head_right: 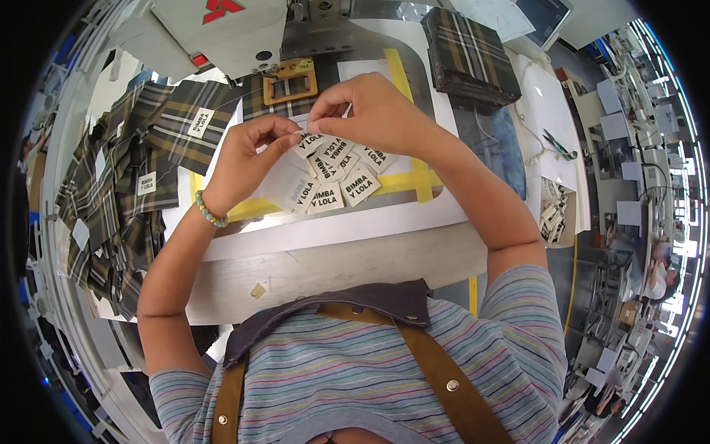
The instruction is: Sewing brand labels onto plaid fabric pieces using an industrial sewing machine.
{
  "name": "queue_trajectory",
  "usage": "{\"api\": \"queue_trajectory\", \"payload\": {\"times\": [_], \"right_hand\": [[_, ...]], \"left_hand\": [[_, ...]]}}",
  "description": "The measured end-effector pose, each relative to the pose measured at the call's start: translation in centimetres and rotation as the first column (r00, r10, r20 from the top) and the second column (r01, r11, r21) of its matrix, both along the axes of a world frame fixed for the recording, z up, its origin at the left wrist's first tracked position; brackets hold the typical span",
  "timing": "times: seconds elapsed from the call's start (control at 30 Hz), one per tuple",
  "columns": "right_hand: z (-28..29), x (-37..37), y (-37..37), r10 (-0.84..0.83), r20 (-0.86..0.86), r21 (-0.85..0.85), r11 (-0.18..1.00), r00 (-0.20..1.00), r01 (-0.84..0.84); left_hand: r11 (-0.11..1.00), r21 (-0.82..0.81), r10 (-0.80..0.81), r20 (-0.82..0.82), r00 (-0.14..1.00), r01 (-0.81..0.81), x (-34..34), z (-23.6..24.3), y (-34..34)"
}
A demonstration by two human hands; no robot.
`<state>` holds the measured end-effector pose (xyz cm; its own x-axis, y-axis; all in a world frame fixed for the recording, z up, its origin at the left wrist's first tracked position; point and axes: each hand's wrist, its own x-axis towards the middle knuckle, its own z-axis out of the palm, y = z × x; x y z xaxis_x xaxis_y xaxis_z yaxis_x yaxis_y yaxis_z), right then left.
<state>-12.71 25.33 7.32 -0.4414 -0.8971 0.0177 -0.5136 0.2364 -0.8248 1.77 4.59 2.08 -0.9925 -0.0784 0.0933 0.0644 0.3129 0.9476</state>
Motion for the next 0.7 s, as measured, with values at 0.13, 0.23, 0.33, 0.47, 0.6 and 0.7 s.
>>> {"api": "queue_trajectory", "payload": {"times": [0.13, 0.23, 0.33, 0.47, 0.6, 0.7], "right_hand": [[-0.9, -0.4, 0.1, -0.044, 0.083, 0.038, 0.998, 0.996, 0.041], [-2.2, -1.3, -0.4, -0.08, 0.127, 0.002, 0.997, 0.989, 0.08], [-2.9, -3.7, -1.3, -0.191, 0.18, 0.032, 0.982, 0.965, 0.188], [-4.0, -7.0, -4.0, -0.274, 0.177, 0.093, 0.961, 0.945, 0.261], [-5.4, -8.5, -6.9, -0.251, 0.025, 0.103, 0.963, 0.968, 0.247], [-6.0, -8.8, -7.9, -0.266, -0.082, 0.115, 0.955, 0.961, 0.274]], "left_hand": [[0.997, -0.035, -0.063, 0.002, 0.998, 0.063, -0.1, 0.3, -0.4], [0.995, -0.035, -0.088, 0.03, 0.996, 0.089, 0.2, 0.4, -0.7], [0.953, -0.221, 0.158, -0.219, 0.963, -0.206, -0.1, 0.4, -1.5], [0.604, -0.676, -0.08, -0.579, 0.811, -0.423, -2.1, 0.1, -4.4], [0.562, -0.691, -0.192, -0.643, 0.741, -0.454, -2.9, -1.3, -5.1], [0.57, -0.7, -0.177, -0.616, 0.768, -0.43, -2.7, -1.9, -5.4]]}}
